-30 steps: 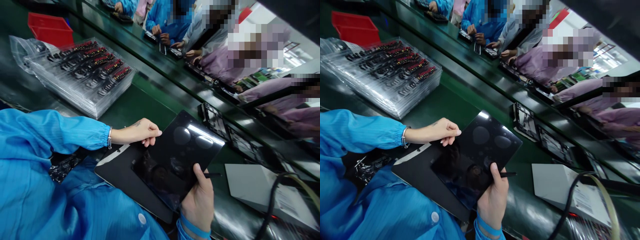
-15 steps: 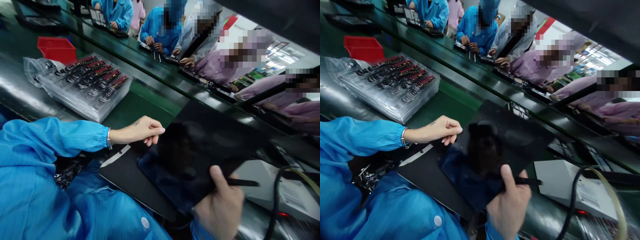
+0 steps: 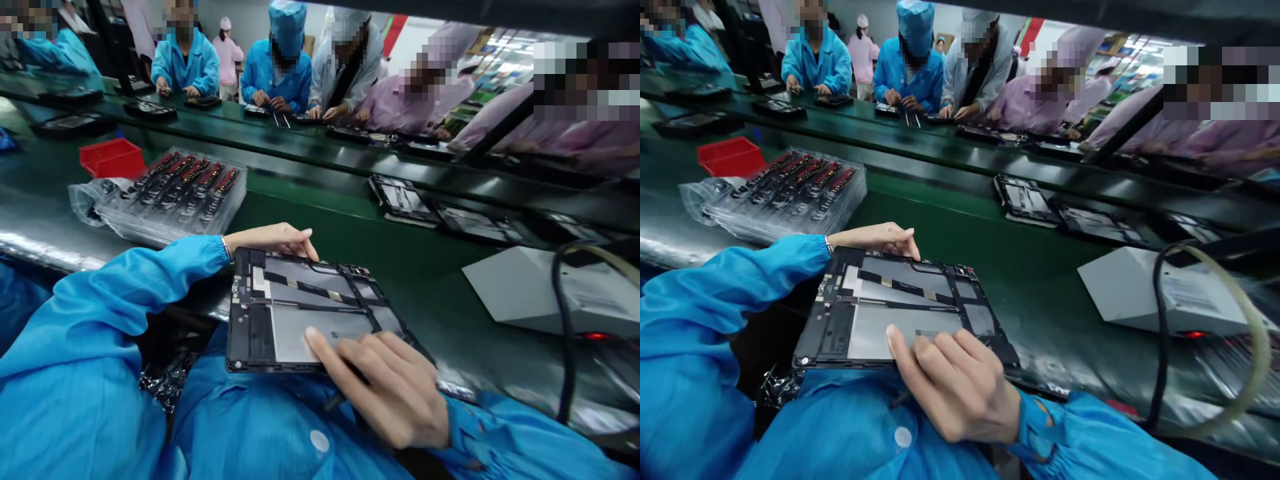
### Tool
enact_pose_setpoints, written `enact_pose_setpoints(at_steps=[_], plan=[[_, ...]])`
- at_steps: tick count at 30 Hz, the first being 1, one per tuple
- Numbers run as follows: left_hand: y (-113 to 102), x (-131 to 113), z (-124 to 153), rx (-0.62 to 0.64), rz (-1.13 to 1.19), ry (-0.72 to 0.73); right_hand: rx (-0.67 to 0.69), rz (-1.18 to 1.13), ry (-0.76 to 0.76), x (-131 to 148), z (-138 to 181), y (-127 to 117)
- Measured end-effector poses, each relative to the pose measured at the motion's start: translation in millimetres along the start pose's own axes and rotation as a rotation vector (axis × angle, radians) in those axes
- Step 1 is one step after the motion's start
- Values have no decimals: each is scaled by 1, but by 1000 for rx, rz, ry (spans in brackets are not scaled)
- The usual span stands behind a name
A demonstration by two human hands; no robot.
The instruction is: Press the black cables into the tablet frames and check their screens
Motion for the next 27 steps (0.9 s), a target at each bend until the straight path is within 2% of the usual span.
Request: enact_pose_setpoints(at_steps=[4,6,7,9,11,13,15,20,24,27], plan=[[6,1,-1,101,-134,-89,70,27,-35,9,9,12],[2,0,2,90,-211,-113,84,54,4,10,14,17],[-3,-2,5,29,-255,-100,93,71,23,11,16,20],[-19,-8,18,-182,-391,-42,120,106,55,12,17,27],[-31,-9,39,-371,-612,-26,151,130,77,16,17,34],[-35,-2,60,-424,-837,-100,180,134,102,18,16,40],[-34,11,78,-406,-969,-178,204,118,125,20,15,45],[-22,39,101,-441,-1042,-173,241,48,163,20,18,53],[-15,51,104,-501,-1048,-161,263,5,184,22,21,58],[-14,54,101,-523,-994,-214,266,-20,191,24,23,63]])
Point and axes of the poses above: each hand's wrist, its own z-axis away from the middle knuckle, its own y-axis out of the palm, x = y × z, the point moved 5 cm from there along -z, towards the middle knuckle
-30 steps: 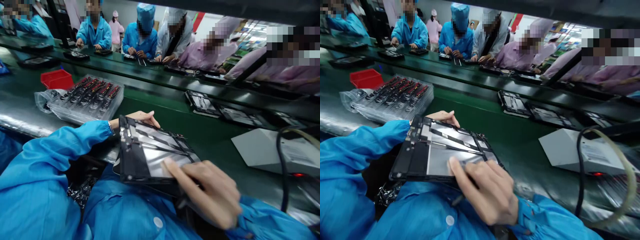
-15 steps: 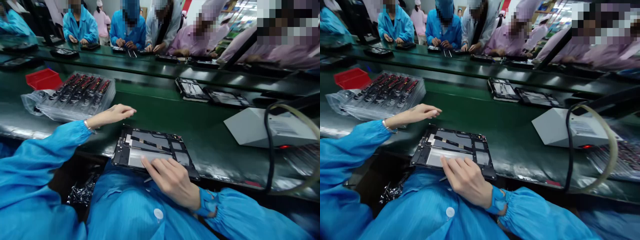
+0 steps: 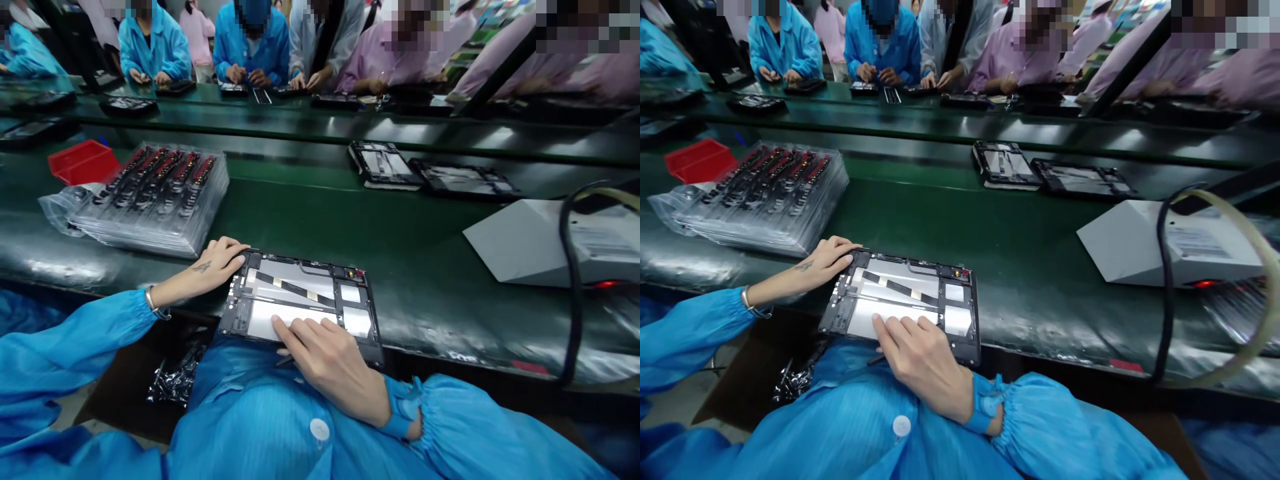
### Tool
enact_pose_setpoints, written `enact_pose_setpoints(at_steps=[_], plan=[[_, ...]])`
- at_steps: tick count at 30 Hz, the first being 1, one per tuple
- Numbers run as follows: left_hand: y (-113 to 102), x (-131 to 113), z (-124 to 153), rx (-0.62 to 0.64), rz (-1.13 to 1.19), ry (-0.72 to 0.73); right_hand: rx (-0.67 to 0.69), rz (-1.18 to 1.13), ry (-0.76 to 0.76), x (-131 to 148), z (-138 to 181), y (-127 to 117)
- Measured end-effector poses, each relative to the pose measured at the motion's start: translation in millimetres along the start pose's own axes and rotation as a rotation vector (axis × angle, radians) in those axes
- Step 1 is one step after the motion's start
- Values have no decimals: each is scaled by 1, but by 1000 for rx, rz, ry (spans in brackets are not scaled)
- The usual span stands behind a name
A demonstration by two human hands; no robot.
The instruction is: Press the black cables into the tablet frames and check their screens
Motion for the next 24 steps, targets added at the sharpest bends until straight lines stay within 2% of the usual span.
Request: enact_pose_setpoints(at_steps=[3,5,10,12,15,17,19,21,24], plan=[[-2,-1,-2,21,118,-76,-23,-34,5,-2,1,2],[-6,-6,1,24,275,-114,-54,-57,3,-4,3,2],[-9,-36,21,100,898,-214,-156,-89,-23,-13,1,2],[-8,-44,26,70,1052,-278,-189,-81,-37,-19,-4,3],[-14,-45,19,-53,1138,-315,-260,-71,-47,-34,-11,1],[-29,-39,0,-134,1135,-270,-337,-81,-60,-46,-10,-6],[-54,-31,-29,-205,1102,-197,-395,-114,-67,-60,-4,-16],[-82,-21,-69,-266,1059,-156,-410,-167,-46,-74,5,-26],[-120,-6,-138,-341,1006,-168,-421,-234,50,-95,23,-38]])
Point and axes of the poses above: each hand's wrist, its own z-axis away from the middle knuckle, its own y-axis out of the palm, x = y × z, the point moved 5 cm from there along -z, towards the middle knuckle
